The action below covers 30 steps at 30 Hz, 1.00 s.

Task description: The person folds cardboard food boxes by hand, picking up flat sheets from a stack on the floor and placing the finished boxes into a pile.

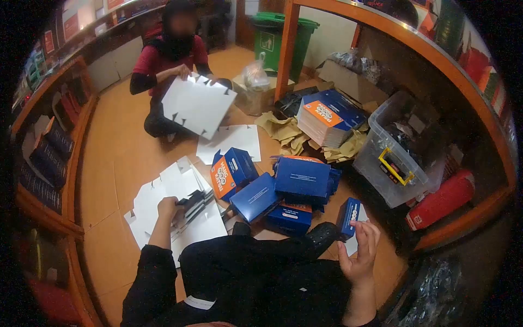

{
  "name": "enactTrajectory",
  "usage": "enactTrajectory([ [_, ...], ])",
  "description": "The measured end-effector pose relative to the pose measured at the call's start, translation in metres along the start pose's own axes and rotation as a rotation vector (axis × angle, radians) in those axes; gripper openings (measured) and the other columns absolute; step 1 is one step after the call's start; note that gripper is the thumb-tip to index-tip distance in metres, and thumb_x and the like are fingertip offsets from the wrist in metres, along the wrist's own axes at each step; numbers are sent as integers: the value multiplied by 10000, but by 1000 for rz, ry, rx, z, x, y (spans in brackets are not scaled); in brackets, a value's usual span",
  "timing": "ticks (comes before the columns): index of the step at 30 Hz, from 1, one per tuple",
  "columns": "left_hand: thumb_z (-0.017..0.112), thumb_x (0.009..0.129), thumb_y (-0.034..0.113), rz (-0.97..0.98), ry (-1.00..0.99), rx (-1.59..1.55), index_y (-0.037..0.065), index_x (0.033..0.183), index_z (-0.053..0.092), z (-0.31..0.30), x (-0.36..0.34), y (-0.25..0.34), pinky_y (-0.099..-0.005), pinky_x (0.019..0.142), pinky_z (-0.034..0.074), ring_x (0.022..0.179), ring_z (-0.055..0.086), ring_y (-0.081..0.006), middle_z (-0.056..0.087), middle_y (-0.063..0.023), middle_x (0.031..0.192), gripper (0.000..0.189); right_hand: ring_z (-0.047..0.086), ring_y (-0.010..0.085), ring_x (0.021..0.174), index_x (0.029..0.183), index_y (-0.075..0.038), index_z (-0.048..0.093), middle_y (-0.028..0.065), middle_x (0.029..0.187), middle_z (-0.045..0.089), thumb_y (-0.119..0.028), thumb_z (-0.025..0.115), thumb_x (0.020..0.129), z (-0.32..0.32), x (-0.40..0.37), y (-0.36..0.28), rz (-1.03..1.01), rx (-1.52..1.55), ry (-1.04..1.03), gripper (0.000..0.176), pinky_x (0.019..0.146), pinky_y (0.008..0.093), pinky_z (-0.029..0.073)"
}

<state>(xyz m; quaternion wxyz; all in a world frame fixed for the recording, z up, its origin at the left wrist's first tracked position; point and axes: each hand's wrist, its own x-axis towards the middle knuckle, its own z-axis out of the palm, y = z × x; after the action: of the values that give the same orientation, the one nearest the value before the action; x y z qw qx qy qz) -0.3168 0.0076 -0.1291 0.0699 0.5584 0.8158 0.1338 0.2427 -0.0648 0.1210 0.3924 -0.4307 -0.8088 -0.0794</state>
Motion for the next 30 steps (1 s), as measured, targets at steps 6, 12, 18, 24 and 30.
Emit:
enactTrajectory([
  [6,655,799,240,44,258,-570,-8,789,647,-80,4,46,-307,557,432,572,568,-172,605,-110,622,248,486,313,964,1294,-40,411,146,1053,565,-31,669,680,-1,-4,0,21,84,42,667,840,413,380],
  [12,670,765,115,560,-5,-768,35,819,678,-188,-87,214,-246,574,457,606,584,-113,638,-55,691,97,470,346,1058,1280,-69,429,168,1156,519,-160,733,675,5,-1,-24,26,227,-32,683,912,435,360],
  [18,644,807,184,1223,-263,-979,49,889,650,-172,-150,330,-282,590,456,658,610,-208,638,-95,757,158,532,293,972,908,-128,539,69,873,580,-272,762,676,-15,11,-32,-34,340,19,352,1034,520,194],
  [24,439,953,286,941,-1131,-1046,32,806,546,-132,-165,344,-252,550,442,573,565,-121,565,-18,674,311,437,137,690,771,-137,501,-32,680,455,-188,771,672,-48,0,-33,11,531,294,291,838,360,325],
  [30,473,932,343,839,-1311,-1216,66,939,612,-90,-177,339,-196,437,333,495,433,-35,502,46,610,310,485,190,725,770,-117,655,10,727,510,-194,775,614,-48,36,-61,-54,428,-607,212,702,335,321],
])
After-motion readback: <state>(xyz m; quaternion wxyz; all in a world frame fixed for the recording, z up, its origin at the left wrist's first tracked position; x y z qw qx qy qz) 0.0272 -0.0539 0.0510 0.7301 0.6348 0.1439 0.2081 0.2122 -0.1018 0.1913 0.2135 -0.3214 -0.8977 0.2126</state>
